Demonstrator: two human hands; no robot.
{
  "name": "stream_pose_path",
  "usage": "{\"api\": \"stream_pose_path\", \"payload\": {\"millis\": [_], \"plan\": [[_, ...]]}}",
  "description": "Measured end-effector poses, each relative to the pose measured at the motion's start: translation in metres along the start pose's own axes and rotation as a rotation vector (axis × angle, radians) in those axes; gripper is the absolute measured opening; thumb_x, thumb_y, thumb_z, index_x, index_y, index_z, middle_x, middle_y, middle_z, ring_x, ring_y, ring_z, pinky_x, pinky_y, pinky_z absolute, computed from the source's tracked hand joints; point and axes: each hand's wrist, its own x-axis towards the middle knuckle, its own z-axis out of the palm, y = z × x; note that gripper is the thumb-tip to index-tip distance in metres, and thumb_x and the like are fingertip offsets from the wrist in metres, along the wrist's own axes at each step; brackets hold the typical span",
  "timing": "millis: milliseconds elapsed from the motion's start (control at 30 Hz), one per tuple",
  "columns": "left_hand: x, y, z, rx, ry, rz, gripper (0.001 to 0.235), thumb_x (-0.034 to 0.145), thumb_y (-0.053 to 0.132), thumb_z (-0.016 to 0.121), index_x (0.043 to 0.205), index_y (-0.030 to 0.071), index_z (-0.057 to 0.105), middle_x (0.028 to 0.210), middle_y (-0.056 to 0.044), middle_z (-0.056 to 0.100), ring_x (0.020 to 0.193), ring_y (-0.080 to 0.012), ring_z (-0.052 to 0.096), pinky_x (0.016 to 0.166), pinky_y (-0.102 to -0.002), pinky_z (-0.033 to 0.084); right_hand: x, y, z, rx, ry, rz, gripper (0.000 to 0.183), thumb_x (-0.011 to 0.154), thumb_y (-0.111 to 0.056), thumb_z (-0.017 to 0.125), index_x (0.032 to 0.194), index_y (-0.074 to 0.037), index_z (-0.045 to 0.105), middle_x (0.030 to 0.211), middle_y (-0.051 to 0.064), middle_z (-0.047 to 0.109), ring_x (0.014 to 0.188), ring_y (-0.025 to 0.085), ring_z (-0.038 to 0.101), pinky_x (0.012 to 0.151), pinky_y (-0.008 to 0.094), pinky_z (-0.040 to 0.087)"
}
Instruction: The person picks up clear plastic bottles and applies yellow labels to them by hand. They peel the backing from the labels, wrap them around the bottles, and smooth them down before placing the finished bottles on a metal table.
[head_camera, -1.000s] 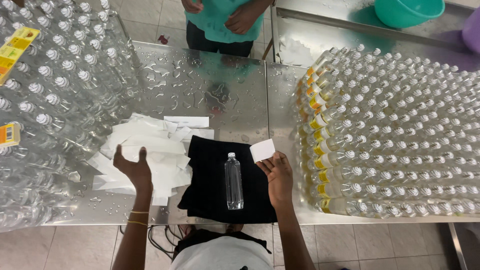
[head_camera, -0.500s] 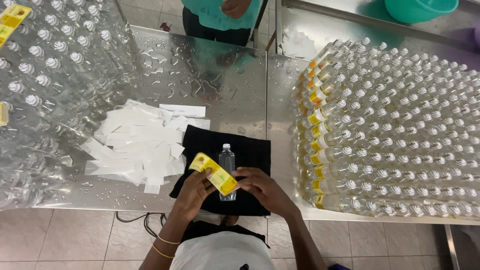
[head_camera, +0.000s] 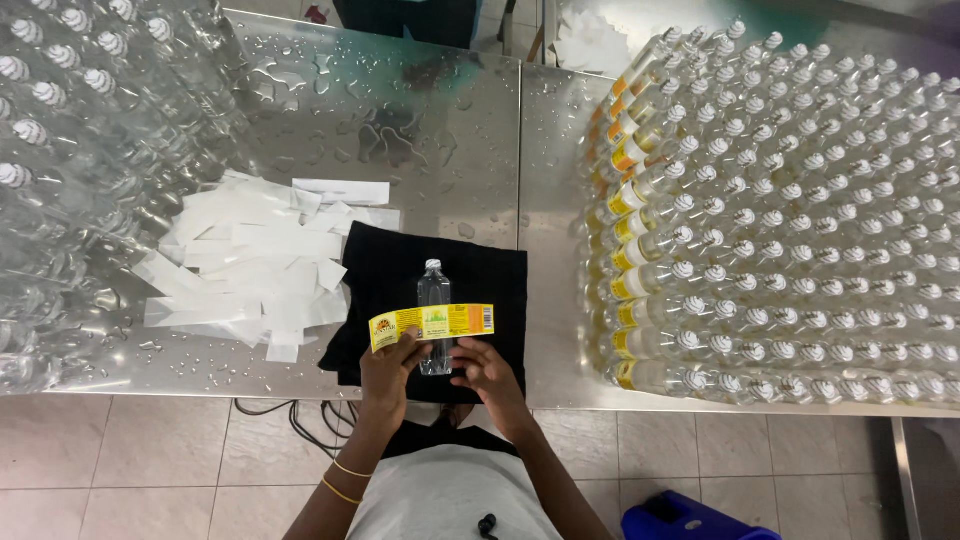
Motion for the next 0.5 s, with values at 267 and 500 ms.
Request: {"api": "stream_pose_path", "payload": {"millis": [267,500], "plan": [[0.021,-0.038,-0.028,0.107,0.034,-0.017,0.061,0.104,0.020,0.080,0.143,-0.014,0.049,0.120,-0.025,0.055,0.114,-0.0407,0.072,0.107,-0.055,0.063,0.026,0.010,0.020,-0.020,0.471,-0.012,0.038,0.102,-0.023,0.083,0.126,0.005,0.073,0.104,0.016,0.074,0.098,0.027,0.076,0.086,0.040,0.067],[0.040,-0.068,-0.055,0.358,0.076,0.001,0.067,0.101,0.032,0.087,0.144,-0.009,0.057,0.128,-0.025,0.061,0.136,-0.0361,0.061,0.117,-0.058,0.051,0.034,0.052,-0.005,-0.036,0.507,0.039,0.058,0.099,-0.023,0.087,0.143,0.009,0.067,0.119,0.025,0.075,0.109,0.034,0.078,0.097,0.045,0.067]]}}
